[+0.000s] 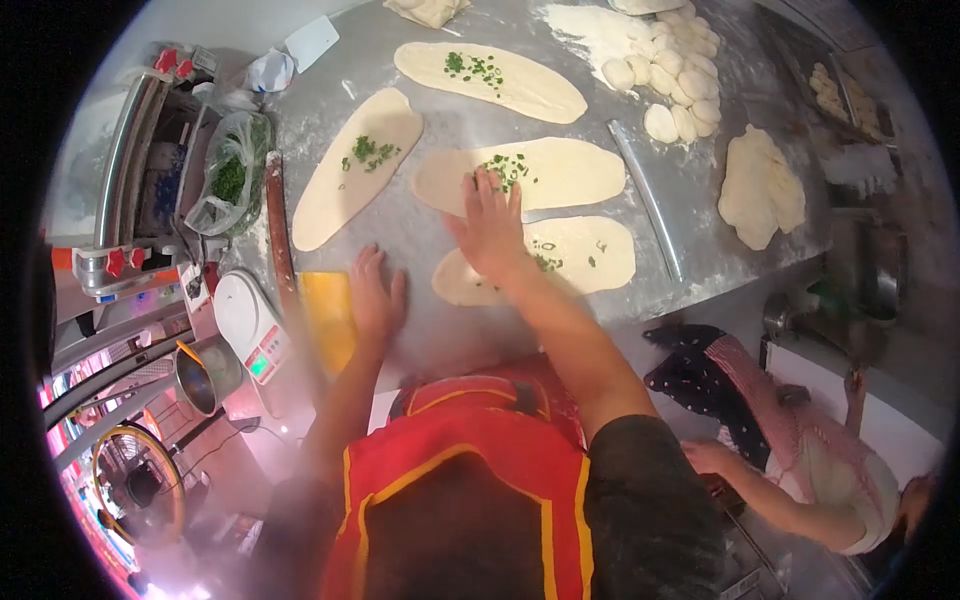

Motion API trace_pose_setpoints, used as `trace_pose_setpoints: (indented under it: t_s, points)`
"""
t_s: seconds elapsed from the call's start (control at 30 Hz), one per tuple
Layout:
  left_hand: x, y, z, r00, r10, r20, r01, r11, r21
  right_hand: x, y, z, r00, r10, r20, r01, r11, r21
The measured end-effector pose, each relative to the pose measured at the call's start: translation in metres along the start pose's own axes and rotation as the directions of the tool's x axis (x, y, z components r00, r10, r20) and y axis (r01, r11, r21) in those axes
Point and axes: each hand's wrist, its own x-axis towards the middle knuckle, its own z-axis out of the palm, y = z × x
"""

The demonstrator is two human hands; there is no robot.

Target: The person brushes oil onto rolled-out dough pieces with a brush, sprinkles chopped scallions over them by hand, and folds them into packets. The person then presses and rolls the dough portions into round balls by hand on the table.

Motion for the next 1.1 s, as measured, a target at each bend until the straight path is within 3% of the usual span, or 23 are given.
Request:
trace_pose_setpoints:
  t_s: [0.13,0.33,0.5,0.6,0.8,1.1]
  points:
    - [0.002,0.002,-0.002,1.0,-0.006,0.009,0.006,1.0,-0.005,-0.004,0.023,-0.015,0.992,0.083,0.098,-0.071,0.99,-0.122]
    - [0.002,0.002,0.0,1.0,-0.012,-0.011,0.012,1.0,-0.024,-0.014,0.085,-0.035,0.974,0.224,-0.024,-0.223,0.949,-0.222]
    - [0.005,0.007,-0.005,1.0,-0.012,-0.006,0.012,1.0,-0.002,0.053,0.078,-0.032,0.985,0.133,-0.113,-0.143,0.986,-0.086]
    - [0.005,0.006,-0.006,1.0,-0.028,0.01,0.028,1.0,-0.011,0.127,0.062,-0.02,0.99,0.014,-0.139,-0.014,1.0,-0.004]
    - [0.007,0.002,-0.005,0.994,-0.063,0.085,0.061,0.998,0.019,0.224,0.039,0.005,0.993,-0.093,-0.068,0.09,0.995,-0.042]
    - [0.007,0.004,-0.008,0.995,-0.069,0.073,0.07,0.997,-0.011,0.131,0.11,-0.033,0.995,-0.073,-0.072,0.049,0.955,-0.294]
